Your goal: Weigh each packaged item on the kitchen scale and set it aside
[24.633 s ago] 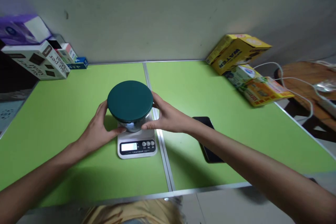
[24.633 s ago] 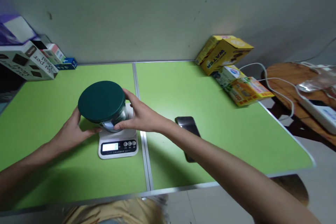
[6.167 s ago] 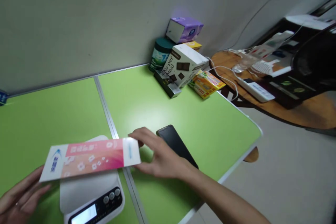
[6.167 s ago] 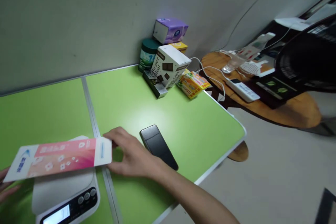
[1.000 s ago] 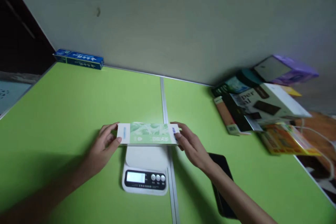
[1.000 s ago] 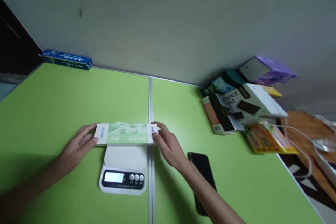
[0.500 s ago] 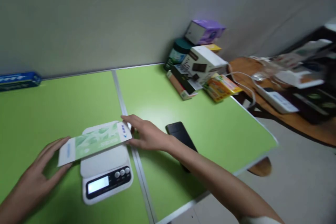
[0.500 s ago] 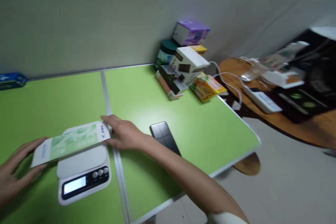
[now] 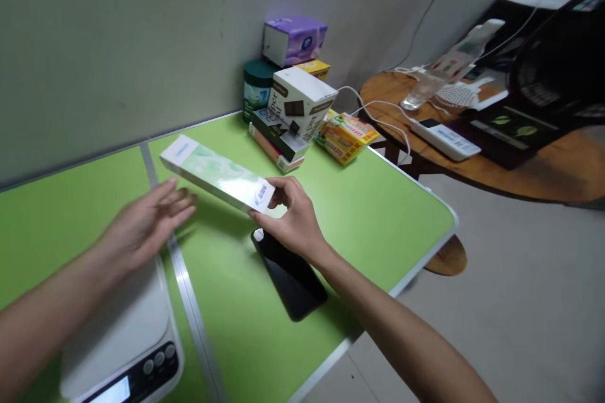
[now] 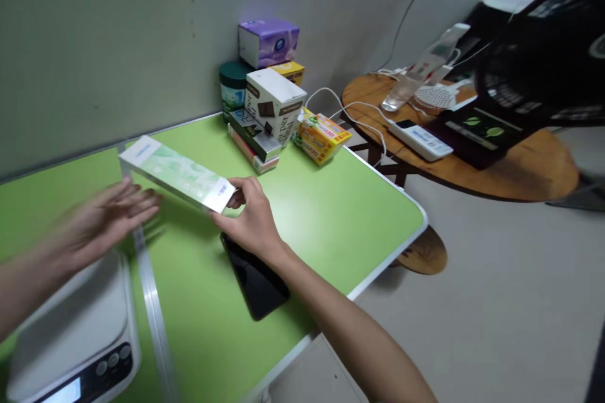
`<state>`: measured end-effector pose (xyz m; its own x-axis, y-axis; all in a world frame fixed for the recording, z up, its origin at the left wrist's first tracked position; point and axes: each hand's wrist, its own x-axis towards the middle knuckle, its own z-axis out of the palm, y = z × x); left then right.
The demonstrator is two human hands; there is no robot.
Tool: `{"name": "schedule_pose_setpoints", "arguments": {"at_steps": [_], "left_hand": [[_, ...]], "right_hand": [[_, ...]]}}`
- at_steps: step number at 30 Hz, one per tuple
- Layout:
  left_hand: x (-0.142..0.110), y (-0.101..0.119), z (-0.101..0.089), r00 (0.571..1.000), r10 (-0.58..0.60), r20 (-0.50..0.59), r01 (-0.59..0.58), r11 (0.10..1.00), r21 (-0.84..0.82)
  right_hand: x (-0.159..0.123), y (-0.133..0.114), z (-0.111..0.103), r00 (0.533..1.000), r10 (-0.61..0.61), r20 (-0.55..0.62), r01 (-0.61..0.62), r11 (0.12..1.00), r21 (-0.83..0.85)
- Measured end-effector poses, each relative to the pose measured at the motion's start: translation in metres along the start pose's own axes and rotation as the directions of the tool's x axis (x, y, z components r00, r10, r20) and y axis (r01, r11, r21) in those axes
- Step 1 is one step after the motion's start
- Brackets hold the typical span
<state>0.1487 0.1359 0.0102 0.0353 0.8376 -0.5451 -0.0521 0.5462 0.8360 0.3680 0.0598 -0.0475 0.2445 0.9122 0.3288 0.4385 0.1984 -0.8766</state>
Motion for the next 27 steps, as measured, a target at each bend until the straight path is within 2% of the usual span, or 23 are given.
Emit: {"name": "schedule_pose_setpoints", "arguments": {"at_steps": [2, 3, 4, 6, 8, 11, 13, 16, 19, 22, 24, 27], "left_hand": [[0.006, -0.008, 0.058, 0.997, -0.04, 0.071, 0.048, 0.991, -0.123], [0.01, -0.014, 0.081, 0.997, -0.054, 0.059, 0.064, 0.982, -0.177], [0.015, -0.02, 0.098, 0.997, -0.077, 0.019, 0.079, 0.974, -0.212], [0.027, -0.028, 0.119, 0.99, -0.124, -0.061, 0.106, 0.965, -0.241], [0.037, -0.031, 0.127, 0.985, -0.145, -0.093, 0.122, 0.968, -0.22], [0.042, -0.025, 0.129, 0.993, -0.098, -0.06, 0.086, 0.979, -0.184], [0.04, -0.019, 0.134, 0.998, -0.059, -0.039, 0.051, 0.983, -0.178], [0.038, -0.013, 0.148, 0.998, -0.044, -0.039, 0.037, 0.986, -0.163], [0.044, -0.012, 0.166, 0.998, -0.045, -0.04, 0.039, 0.989, -0.146], [0.06, -0.017, 0.183, 0.999, -0.019, -0.035, 0.015, 0.994, -0.109], [0.075, -0.021, 0.195, 0.999, 0.035, -0.02, -0.036, 0.996, -0.082], [0.098, -0.027, 0.214, 0.99, 0.14, -0.003, -0.14, 0.987, -0.074]], "right_hand": [[-0.002, 0.013, 0.0, 0.997, 0.052, -0.049, -0.053, 0.998, -0.034], [-0.003, 0.018, -0.001, 0.997, 0.066, -0.039, -0.068, 0.996, -0.052], [-0.003, 0.023, -0.004, 0.997, 0.076, -0.007, -0.077, 0.995, -0.067], [0.003, 0.031, -0.015, 0.995, 0.076, 0.068, -0.069, 0.993, -0.098], [0.017, 0.04, -0.032, 0.997, 0.053, 0.059, -0.044, 0.987, -0.154], [0.052, 0.059, -0.055, 0.993, 0.02, -0.117, -0.056, 0.947, -0.317], [0.076, 0.073, -0.061, 0.981, 0.025, -0.195, -0.105, 0.904, -0.414], [0.1, 0.089, -0.053, 0.971, 0.093, -0.22, -0.185, 0.875, -0.447], [0.103, 0.093, -0.046, 0.969, 0.087, -0.23, -0.177, 0.897, -0.404], [0.094, 0.083, -0.052, 0.955, -0.059, -0.29, -0.067, 0.911, -0.408], [0.088, 0.073, -0.06, 0.93, -0.139, -0.34, -0.013, 0.913, -0.408], [0.083, 0.06, -0.068, 0.903, -0.173, -0.394, 0.013, 0.926, -0.378]]}}
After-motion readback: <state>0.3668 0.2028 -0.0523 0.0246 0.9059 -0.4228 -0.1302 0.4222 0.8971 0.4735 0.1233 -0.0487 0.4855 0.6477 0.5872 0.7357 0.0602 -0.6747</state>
